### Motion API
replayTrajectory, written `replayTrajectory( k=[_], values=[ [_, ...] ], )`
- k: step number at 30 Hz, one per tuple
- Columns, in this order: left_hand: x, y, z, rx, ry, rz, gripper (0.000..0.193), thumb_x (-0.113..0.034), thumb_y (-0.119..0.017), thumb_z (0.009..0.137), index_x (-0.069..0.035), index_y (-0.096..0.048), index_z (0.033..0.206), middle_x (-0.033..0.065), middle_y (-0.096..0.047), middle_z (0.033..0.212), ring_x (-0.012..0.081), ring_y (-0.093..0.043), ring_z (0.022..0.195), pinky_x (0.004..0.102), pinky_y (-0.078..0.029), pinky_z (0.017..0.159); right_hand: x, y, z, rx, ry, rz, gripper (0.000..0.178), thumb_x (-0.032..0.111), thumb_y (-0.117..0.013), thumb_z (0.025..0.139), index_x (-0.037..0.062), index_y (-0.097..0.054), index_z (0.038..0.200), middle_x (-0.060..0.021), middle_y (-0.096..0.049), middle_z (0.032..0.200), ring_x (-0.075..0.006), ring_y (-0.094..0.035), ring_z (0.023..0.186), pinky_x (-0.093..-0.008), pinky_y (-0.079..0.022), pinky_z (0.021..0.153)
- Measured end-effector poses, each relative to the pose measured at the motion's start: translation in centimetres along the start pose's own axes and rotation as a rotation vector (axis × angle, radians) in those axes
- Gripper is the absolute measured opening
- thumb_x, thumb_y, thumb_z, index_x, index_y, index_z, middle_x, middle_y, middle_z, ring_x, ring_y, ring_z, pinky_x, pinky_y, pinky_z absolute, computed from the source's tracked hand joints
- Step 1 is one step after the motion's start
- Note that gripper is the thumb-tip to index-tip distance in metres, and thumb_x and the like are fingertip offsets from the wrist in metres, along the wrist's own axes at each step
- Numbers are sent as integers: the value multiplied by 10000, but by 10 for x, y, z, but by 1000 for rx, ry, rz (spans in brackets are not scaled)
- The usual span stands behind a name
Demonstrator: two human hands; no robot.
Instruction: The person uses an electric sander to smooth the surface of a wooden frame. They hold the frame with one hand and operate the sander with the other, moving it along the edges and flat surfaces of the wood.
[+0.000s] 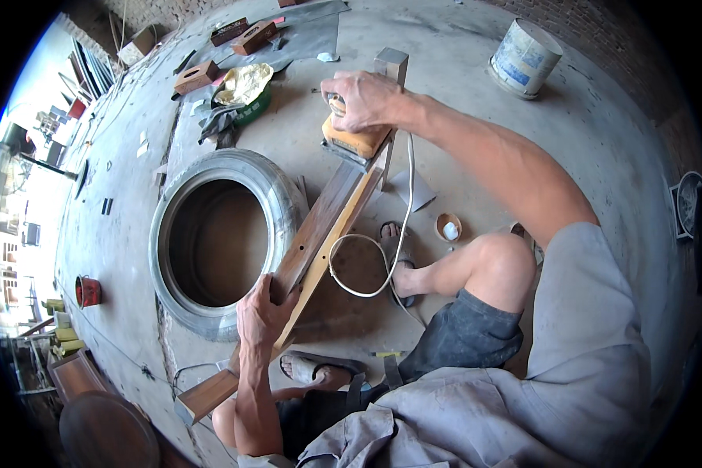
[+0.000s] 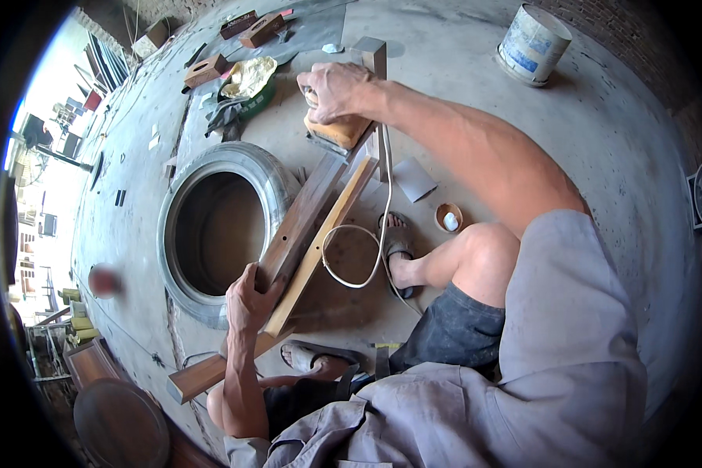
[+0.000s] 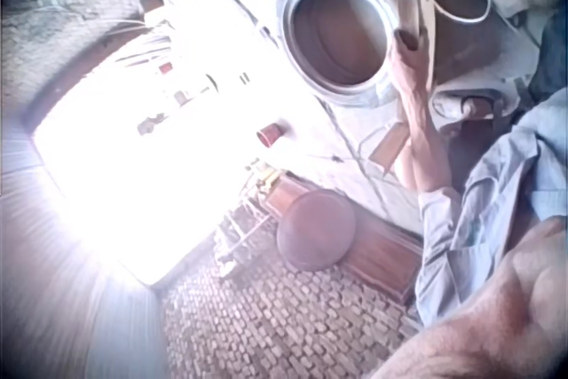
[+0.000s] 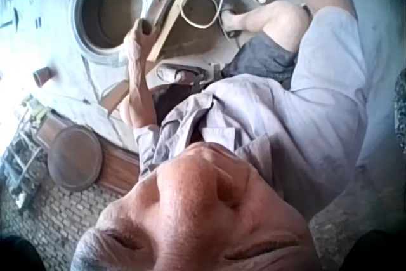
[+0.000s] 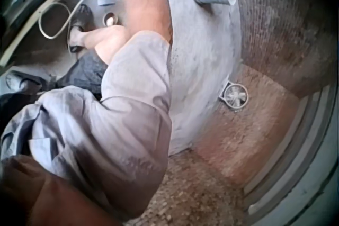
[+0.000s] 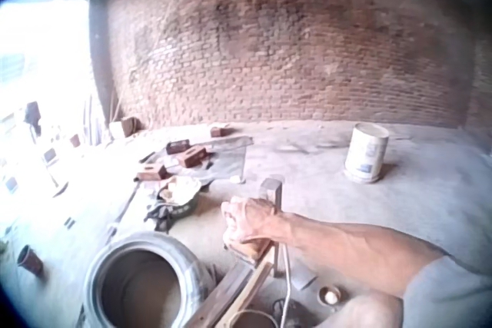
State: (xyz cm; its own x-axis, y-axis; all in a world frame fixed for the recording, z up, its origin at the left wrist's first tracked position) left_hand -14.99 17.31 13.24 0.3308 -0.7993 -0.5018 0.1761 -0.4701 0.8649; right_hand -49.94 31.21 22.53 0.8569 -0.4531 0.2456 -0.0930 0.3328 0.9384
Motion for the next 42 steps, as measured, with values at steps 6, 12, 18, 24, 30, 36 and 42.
replayTrajectory(
  k=[6, 12, 18, 24, 30, 36, 42],
  values=[
    [-6, -1, 1, 16, 25, 2, 421, -337, -858, 826, 3, -618, 888, 175, -682, 758, 372, -692, 686, 438, -546, 667, 9, -1, 9, 162, -97, -111, 447, 362, -763, 794, 88, -668, 1134, -171, -697, 1093, -394, -708, 1030, -505, -590, 883],
    [-2, -3, -1, -41, -46, 17, 426, -356, -856, 837, -3, -621, 881, 168, -673, 733, 368, -683, 664, 443, -541, 649, 48, -5, -9, 123, -163, -76, 475, 403, -741, 810, 120, -660, 1182, -163, -686, 1163, -401, -702, 1088, -522, -584, 946],
    [-3, -2, -1, -56, -66, 42, 428, -391, -815, 869, -5, -632, 901, 176, -694, 750, 378, -703, 706, 458, -548, 668, 50, -17, 3, 164, -235, -100, 539, 366, -777, 805, 97, -634, 1249, -197, -654, 1228, -404, -699, 1105, -532, -593, 945],
    [1, -2, -2, -18, -36, 55, 441, -420, -794, 883, -9, -652, 957, 165, -698, 747, 380, -708, 725, 463, -552, 690, 126, -36, -20, 10, 14, -24, 351, 256, -750, 777, 44, -700, 1051, -170, -701, 975, -380, -731, 964, -481, -618, 845],
    [10, 2, -16, -114, -89, 58, 465, -402, -805, 869, -7, -670, 1075, 175, -728, 908, 370, -718, 852, 461, -554, 772, 118, -26, -10, 94, -105, -39, 382, 274, -691, 864, 52, -649, 1172, -202, -640, 1192, -422, -687, 1085, -517, -588, 908],
    [11, 7, -36, -190, -39, 120, 452, -378, -827, 841, -19, -670, 1068, 173, -732, 980, 352, -699, 962, 454, -518, 904, 59, -39, -11, 142, -96, 67, 487, 326, -719, 895, 99, -607, 1311, -206, -599, 1293, -405, -674, 1153, -524, -608, 936],
    [21, 6, -40, -78, 111, 119, 443, -400, -830, 843, -24, -633, 973, 168, -721, 879, 370, -714, 873, 466, -541, 791, 154, -49, -34, 64, -42, 254, 475, 302, -716, 908, 85, -610, 1317, -236, -597, 1293, -468, -656, 1165, -573, -585, 971]
  ],
)
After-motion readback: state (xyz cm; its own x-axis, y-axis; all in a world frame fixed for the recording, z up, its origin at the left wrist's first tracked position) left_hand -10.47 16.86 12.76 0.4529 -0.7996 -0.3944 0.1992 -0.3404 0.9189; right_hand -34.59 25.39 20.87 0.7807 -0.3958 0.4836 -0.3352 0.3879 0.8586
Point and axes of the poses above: each hand's wrist, its own z-axis towards the middle knuckle, its own y-axis out of the back of the hand, x = y × z, the point moved 6 cm from there along z, towards the middle knuckle
